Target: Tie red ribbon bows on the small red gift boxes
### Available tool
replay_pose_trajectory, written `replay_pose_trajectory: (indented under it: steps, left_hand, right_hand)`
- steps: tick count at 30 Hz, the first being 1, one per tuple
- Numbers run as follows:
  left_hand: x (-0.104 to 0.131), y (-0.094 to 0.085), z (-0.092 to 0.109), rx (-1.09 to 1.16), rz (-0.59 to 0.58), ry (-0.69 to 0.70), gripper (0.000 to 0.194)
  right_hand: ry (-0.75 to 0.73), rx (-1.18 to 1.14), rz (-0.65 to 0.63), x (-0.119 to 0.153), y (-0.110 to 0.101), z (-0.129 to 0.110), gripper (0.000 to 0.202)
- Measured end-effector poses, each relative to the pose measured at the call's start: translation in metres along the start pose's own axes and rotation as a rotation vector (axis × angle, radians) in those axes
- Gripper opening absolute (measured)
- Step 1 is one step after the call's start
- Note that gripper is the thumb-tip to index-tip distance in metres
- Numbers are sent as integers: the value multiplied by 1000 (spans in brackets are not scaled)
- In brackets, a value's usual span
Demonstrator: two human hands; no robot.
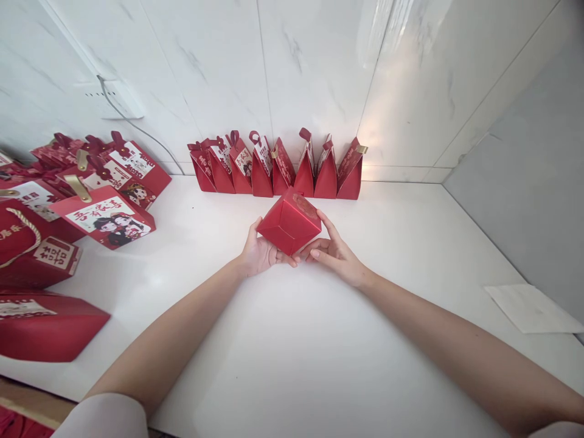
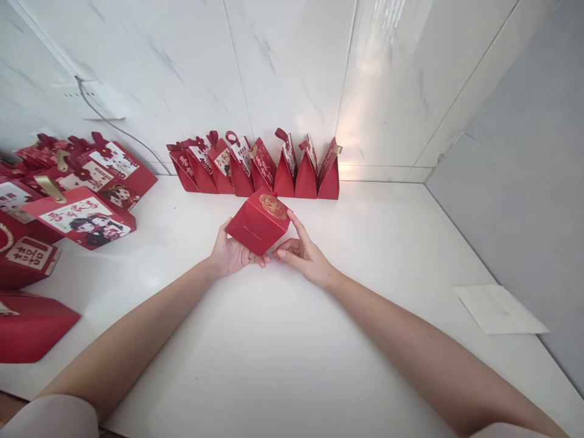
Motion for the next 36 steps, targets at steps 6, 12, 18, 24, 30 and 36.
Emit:
replay_pose_trajectory:
  steps: [6,12,18,24,30,36]
  left_hand:
    - [0,1,1,14,15,-1,101]
    - [-1,1,0,21,16,1,101]
    - [0,1,1,26,19,-4,96]
    - [0,1,1,17,25,-12,94]
    - [-1,-1,0,27,44,-19,92]
    - [-2,-5,0,46,84,25,81]
  right_hand:
    - [-6,-20,-6,0,0,1,98]
    - [-3,-23,-5,0,0,1,98]
    - [7,-56,-2,0,0,0,99]
    - [17,-72,5,0,0,1,99]
    - [15,-72,-1,0,-1,1,99]
    - [-77,-18,-90,1,3,-3,95]
Point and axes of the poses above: each hand's wrist, its own x-axis away from the middle knuckle, its own y-axis out of the palm, z = x × y, the point moved 4 cm from there along -x, towards the middle knuckle, and after that the axes turned 12 degrees about -y, right-handed, at the moved point
